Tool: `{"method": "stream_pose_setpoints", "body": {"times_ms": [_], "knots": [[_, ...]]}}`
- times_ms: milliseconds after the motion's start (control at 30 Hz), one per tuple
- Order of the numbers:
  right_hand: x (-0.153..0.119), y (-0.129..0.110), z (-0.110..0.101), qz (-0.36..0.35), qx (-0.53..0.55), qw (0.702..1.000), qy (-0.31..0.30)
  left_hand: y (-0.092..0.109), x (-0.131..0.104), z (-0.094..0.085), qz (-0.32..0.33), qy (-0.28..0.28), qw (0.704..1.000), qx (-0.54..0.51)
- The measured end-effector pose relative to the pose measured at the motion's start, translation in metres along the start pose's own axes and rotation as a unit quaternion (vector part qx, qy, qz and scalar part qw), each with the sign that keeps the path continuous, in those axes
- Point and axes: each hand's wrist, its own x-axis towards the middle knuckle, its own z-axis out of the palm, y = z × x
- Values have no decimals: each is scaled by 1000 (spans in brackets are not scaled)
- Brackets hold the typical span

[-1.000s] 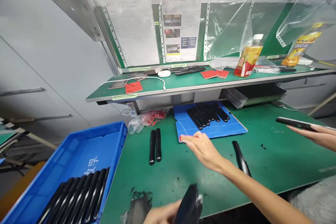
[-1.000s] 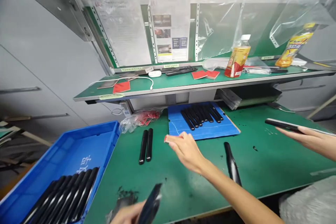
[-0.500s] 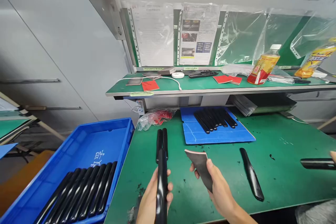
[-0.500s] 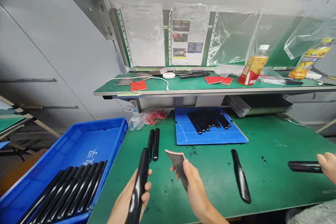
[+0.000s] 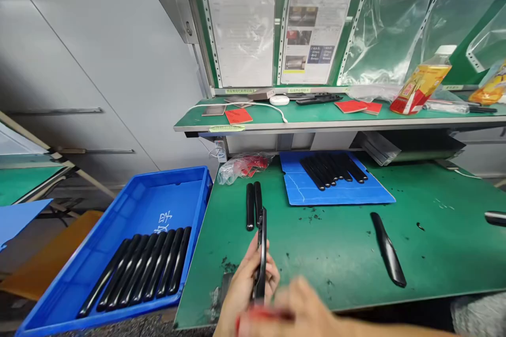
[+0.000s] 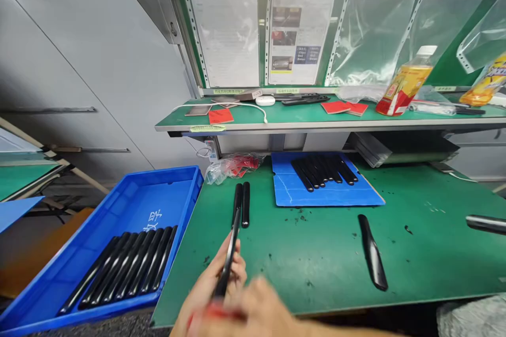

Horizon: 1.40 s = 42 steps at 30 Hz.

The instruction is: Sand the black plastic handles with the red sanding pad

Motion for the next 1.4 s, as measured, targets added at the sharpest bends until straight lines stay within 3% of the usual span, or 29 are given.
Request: {"method": "stream_pose_setpoints", "body": {"times_ms": [33, 67, 133, 233, 300, 433, 500, 600, 633, 667, 767, 933, 1133, 1267, 1400], "knots": [[-1, 10, 4, 6, 45, 999, 21, 1, -4, 0, 2, 1, 1000, -9], [0, 24, 5, 38, 94, 994, -28, 2, -10, 0, 2, -10, 1000, -12], [5, 57, 2, 206, 129, 968, -64, 5, -25, 0, -13, -70, 997, -6], [7, 88, -8, 329, 144, 931, -68, 12, -45, 2, 15, -162, 987, 14], [0, 84, -11, 397, 182, 898, -54, 18, -51, 3, 58, -178, 982, 9], [-18, 44, -3, 514, 277, 812, -1, 29, -45, 6, 45, -241, 968, -62], [-24, 24, 0, 570, 388, 723, 43, 41, -36, 12, 95, -223, 962, -129], [-27, -2, 5, 599, 574, 536, 155, 64, -21, 24, 163, -103, 956, -221], [-27, -10, 9, 590, 605, 501, 190, 71, -18, 29, 164, -70, 955, -239], [-26, -18, 13, 574, 614, 495, 219, 75, -16, 33, 160, -51, 954, -250], [-26, -39, 29, 534, 582, 548, 275, 75, -16, 48, 163, -39, 953, -253], [-23, -50, 46, 473, 408, 732, 272, 58, -22, 71, 221, -11, 949, -226], [-14, -49, 51, 371, 139, 870, 295, 47, -31, 83, 232, -22, 944, -235], [-11, -30, 65, 276, 1, 922, 273, 43, -31, 84, 213, -51, 950, -222], [-8, -8, 72, 265, -30, 926, 269, 47, -24, 79, 191, -38, 943, -271]]}}
